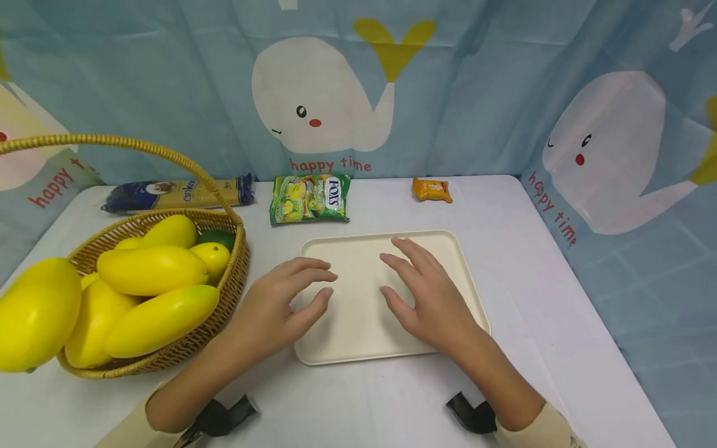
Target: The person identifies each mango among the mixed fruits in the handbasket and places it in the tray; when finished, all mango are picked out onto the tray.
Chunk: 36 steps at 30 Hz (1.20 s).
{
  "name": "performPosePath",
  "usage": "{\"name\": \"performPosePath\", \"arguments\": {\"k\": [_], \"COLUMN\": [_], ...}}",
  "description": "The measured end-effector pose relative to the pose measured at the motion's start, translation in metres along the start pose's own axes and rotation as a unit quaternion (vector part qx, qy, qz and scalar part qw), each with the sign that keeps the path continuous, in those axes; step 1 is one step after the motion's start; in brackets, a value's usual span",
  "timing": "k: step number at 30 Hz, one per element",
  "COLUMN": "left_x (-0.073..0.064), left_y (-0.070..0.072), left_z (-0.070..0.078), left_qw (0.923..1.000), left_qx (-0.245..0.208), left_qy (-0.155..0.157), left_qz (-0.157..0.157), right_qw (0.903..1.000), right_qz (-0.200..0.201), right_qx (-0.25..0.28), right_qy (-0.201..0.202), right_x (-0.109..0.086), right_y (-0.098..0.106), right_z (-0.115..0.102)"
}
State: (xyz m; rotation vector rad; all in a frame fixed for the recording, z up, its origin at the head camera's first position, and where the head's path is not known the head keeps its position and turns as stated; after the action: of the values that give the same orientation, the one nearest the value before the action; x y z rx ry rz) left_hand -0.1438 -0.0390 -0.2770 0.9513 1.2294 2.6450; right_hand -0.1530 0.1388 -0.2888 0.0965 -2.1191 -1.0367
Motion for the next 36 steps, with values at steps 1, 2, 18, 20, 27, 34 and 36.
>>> {"name": "performPosePath", "arguments": {"k": [1,2,18,20,27,34,36], "left_x": [0.001,0.001,-0.042,-0.049,-0.069,-0.086,-0.091], "left_y": [0.006,0.011,0.061,0.065,0.075,0.078,0.077], "left_z": [0.004,0.008,0.031,0.029,0.02,0.014,0.013], "left_qw": [0.9995,0.9983,0.9692,0.9677,0.966,0.9658,0.9655], "left_qx": [-0.02,-0.037,-0.161,-0.163,-0.159,-0.176,-0.181], "left_qy": [-0.009,-0.019,-0.103,-0.107,-0.103,-0.115,-0.119], "left_qz": [0.021,0.04,0.155,0.16,0.176,0.151,0.144], "right_qw": [0.9997,0.9989,0.9869,0.9849,0.9785,0.9714,0.9693], "right_qz": [0.013,0.022,-0.001,-0.001,0.002,-0.005,-0.01], "right_qx": [0.022,0.04,0.153,0.162,0.182,0.196,0.2], "right_qy": [-0.002,-0.004,0.051,0.062,0.097,0.134,0.143], "right_x": [0.001,0.002,0.028,0.032,0.045,0.058,0.061], "right_y": [0.003,0.004,-0.015,-0.018,-0.034,-0.052,-0.057], "right_z": [-0.001,-0.003,-0.048,-0.055,-0.079,-0.106,-0.113]}}
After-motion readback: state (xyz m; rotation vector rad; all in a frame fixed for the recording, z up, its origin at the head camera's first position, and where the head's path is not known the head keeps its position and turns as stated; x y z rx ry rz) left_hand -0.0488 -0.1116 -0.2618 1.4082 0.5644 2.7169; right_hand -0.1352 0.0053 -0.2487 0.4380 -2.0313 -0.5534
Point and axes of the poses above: each hand's wrist, its own x-axis towards the middle knuckle, its own y-axis out of the back of the hand, z = x × y, the point moved 10 cm from there along x, towards the middle knuckle, and after that the axes turned 8 degrees about z, right-handed, at the moved point
